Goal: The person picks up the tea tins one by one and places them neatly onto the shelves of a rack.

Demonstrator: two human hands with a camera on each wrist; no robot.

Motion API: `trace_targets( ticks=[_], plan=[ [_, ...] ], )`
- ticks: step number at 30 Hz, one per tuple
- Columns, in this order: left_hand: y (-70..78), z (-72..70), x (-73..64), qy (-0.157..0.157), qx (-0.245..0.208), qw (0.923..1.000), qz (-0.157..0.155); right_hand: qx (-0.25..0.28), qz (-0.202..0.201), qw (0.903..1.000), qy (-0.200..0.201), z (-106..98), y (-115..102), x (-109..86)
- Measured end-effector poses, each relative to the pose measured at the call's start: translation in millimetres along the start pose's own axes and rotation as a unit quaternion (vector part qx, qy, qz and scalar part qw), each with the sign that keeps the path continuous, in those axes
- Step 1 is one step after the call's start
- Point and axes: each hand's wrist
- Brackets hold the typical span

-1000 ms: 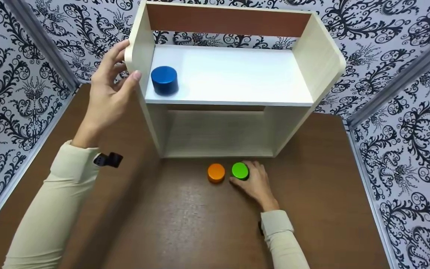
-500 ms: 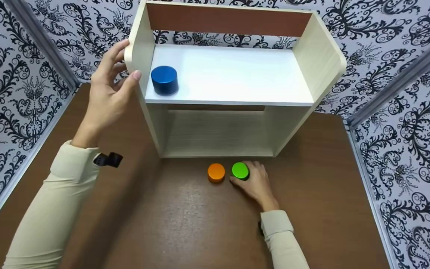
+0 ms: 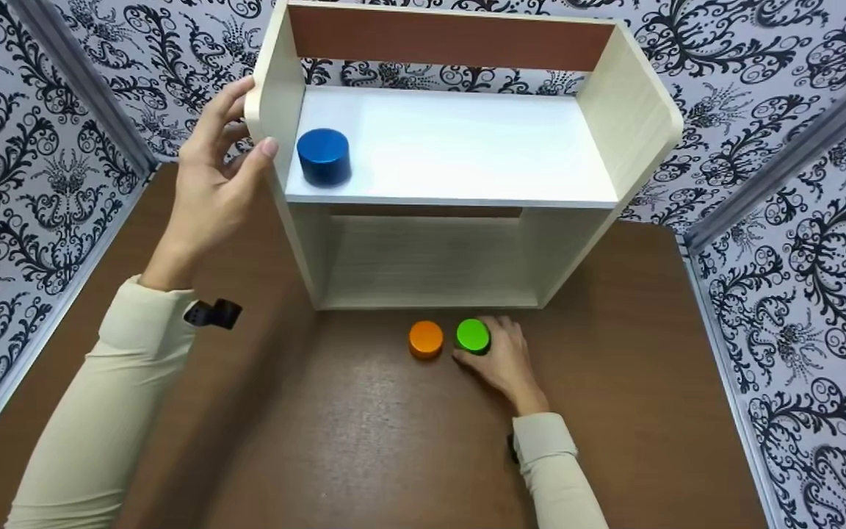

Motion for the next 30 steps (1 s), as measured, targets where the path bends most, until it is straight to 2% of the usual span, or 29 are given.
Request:
trace_targets(
  ticks=[13, 30],
  plan=[
    [0.7, 0.1, -0.3, 0.0, 0.005, 1.0, 0.0, 0.0, -0.009, 0.9999, 0.013, 1.1, 1.5, -0.5],
    [0.4, -0.3, -0.1, -0.003, 0.003, 1.0, -0.002, 0.009, 0.002, 1.0, 0.003, 0.2, 0.3, -1.4]
  ],
)
Point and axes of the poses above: each hand's wrist, its own x-axis towards the middle knuckle, its own z-axis out of the palm, y = z × x, and after that the axes turned 6 degrees about z, right-handed
